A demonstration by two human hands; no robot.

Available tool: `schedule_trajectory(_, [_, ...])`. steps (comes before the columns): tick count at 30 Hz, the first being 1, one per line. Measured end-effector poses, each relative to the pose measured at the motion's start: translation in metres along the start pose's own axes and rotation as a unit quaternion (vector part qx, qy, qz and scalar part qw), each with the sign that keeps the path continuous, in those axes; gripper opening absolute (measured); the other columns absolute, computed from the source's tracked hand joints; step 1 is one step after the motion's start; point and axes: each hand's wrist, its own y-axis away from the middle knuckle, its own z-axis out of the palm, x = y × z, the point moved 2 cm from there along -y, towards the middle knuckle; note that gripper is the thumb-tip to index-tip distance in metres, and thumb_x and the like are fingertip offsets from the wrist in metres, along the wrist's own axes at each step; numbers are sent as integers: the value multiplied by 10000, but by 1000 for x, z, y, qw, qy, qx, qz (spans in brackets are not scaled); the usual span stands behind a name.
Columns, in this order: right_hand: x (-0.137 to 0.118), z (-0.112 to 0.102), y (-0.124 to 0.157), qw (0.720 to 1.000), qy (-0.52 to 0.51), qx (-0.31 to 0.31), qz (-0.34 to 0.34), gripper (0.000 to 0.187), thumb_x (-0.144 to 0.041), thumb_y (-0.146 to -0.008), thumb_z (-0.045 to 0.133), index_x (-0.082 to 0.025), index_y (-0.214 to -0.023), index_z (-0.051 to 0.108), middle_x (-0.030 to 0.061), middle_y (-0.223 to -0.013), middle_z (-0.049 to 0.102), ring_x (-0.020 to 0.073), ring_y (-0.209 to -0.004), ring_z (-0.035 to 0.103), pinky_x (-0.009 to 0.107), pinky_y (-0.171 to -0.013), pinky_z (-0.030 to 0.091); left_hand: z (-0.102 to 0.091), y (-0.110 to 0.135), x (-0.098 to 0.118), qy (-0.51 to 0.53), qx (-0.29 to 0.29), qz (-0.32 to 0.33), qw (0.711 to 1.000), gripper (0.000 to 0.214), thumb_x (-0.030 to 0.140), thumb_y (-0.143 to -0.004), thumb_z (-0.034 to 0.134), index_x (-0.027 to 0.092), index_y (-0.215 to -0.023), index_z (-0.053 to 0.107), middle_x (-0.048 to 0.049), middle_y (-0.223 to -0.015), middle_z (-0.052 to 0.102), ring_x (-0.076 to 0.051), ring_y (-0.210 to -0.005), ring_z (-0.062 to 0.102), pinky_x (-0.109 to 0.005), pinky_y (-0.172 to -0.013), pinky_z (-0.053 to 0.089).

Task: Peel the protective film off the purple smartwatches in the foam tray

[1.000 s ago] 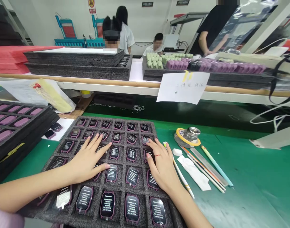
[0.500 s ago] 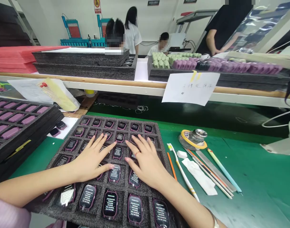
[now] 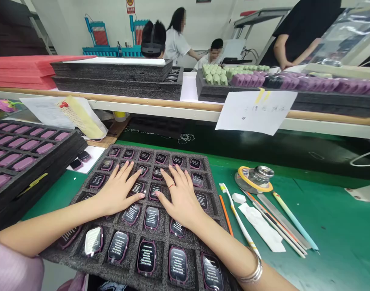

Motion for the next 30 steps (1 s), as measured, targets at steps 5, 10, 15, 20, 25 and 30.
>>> schedule_trajectory(5, [1,9,-6,1000,-4,13,10,696,-519,-943,509,-137,-1514,399,225,-1581,364,399,-1505,237,650,-1191,210,-3,4,0,11,22,4,1000,893,745,-914,338,115,-1548,331,-243,-1622,223,-378,-1531,128,-598,-1219,151])
schedule_trajectory(10, [4,2,-5,999,-18,45,16,627,-461,-996,414,-181,-1548,316,197,-1580,376,354,-1512,242,641,-1193,213,-4,5,-4,18,29,5,999,874,732,-923,339,112,-1540,346,-258,-1615,225,-391,-1526,142,-627,-1202,170])
schedule_trajectory(15, [12,-3,-1,996,-33,72,29,607,-429,-1013,396,-244,-1571,245,169,-1562,407,356,-1498,281,659,-1177,235,-5,5,-2,20,31,7,999,874,730,-914,377,108,-1527,369,-253,-1615,226,-394,-1526,135,-638,-1197,174])
schedule_trajectory(20, [26,-16,13,994,-45,92,40,575,-416,-1009,428,-211,-1535,318,172,-1556,424,344,-1487,314,630,-1182,274,-11,29,1,5,3,45,999,853,708,-931,365,86,-1515,387,-235,-1613,255,-383,-1522,160,-599,-1211,210])
schedule_trajectory(25, [34,-28,46,994,-72,84,24,443,-340,-998,489,-259,-1433,467,121,-1514,489,303,-1463,372,602,-1179,321,-10,58,-2,17,25,87,996,711,601,-968,427,139,-1508,409,-183,-1606,324,-341,-1525,197,-570,-1214,261])
schedule_trajectory(30, [26,-29,69,994,-65,85,-27,414,-200,-968,467,-315,-1353,568,52,-1527,479,294,-1470,357,631,-1197,268,-6,60,-3,35,30,85,995,673,562,-969,465,224,-1541,360,-173,-1643,231,-371,-1531,152,-617,-1194,262])
